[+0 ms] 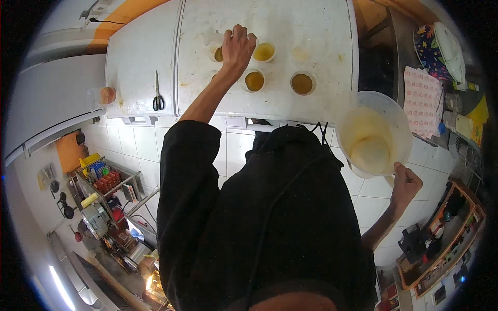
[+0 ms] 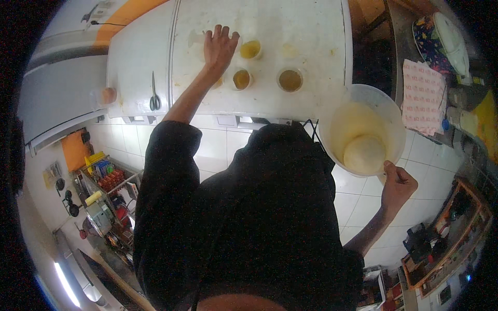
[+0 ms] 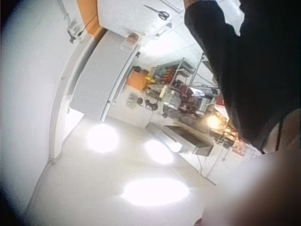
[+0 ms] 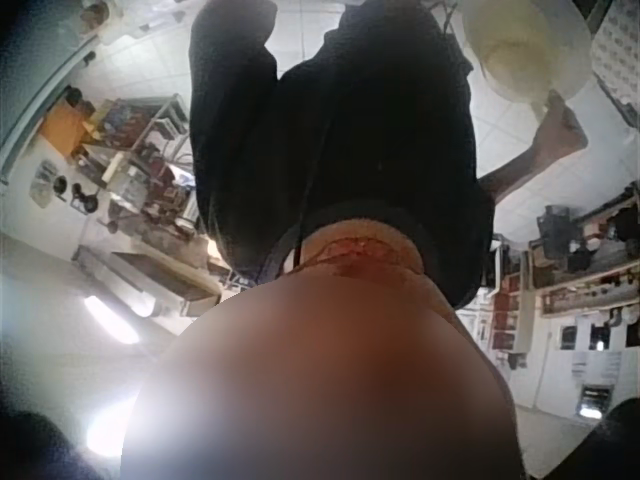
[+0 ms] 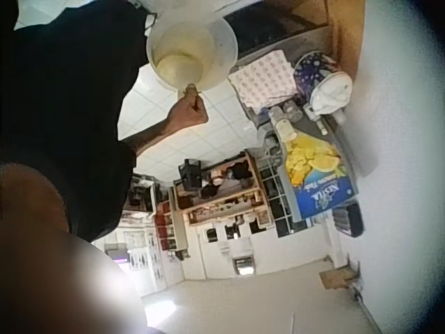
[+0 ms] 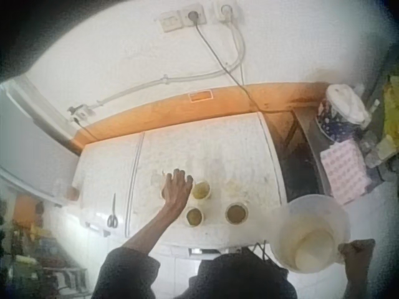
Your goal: The person pours a yellow liquid from a large plastic jug into several small plastic cups arranged on a white countertop. After filling the cups, the person retrieves a roll of plastic wrap, cuts a sheet, and covers the cups with it.
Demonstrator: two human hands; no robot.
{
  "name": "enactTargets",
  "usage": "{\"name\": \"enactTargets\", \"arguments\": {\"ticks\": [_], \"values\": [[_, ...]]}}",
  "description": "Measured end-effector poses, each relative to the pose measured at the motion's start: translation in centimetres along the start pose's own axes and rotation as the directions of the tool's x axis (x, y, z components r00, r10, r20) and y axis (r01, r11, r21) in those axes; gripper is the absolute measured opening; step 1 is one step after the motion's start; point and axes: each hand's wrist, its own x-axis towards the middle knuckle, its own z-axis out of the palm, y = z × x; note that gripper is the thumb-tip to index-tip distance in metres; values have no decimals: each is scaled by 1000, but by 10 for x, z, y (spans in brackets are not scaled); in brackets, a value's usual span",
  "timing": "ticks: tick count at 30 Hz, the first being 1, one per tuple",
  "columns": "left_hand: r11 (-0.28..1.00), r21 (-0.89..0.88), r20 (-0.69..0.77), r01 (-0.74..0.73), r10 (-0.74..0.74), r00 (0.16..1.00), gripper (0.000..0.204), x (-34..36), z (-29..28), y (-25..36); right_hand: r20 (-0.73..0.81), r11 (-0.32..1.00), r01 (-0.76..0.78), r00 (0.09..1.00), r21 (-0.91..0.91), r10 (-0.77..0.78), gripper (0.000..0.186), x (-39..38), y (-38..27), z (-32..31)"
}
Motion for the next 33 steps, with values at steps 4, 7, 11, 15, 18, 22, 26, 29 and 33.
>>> {"name": "enactTargets", "arguments": {"ticks": [4,7,11,15,18,22,26,29,33], "values": [[994,-49,19,99,-98,995,19,0,-8,-2,0,1000,-17,1000,5,17,20,-7,-13,2],[929,-242,74,281,-271,960,30,-17,-42,-2,44,998,20,999,63,-23,20,-6,-8,-1],[661,-650,156,374,-366,918,50,-62,-93,24,29,997,67,997,43,-68,22,-13,-17,-5],[264,-882,315,391,-288,904,50,-101,-128,76,103,993,116,988,37,-119,28,-14,-29,-12],[15,-870,466,493,-305,831,55,-113,-124,110,149,982,183,971,46,-188,29,-14,-39,-17],[-54,-863,495,503,-294,818,54,-115,-117,129,140,963,267,953,30,-268,28,-19,-56,-14],[-24,-890,436,455,-336,835,51,-121,-110,135,190,952,289,945,-104,-266,20,-18,-66,-20],[-22,-889,435,457,-351,829,52,-122,-106,132,177,942,307,943,-136,-281,20,-29,-79,-10],[-47,-910,400,411,-354,845,52,-124,-100,135,254,922,325,929,-208,-270,21,-30,-85,-11]]}}
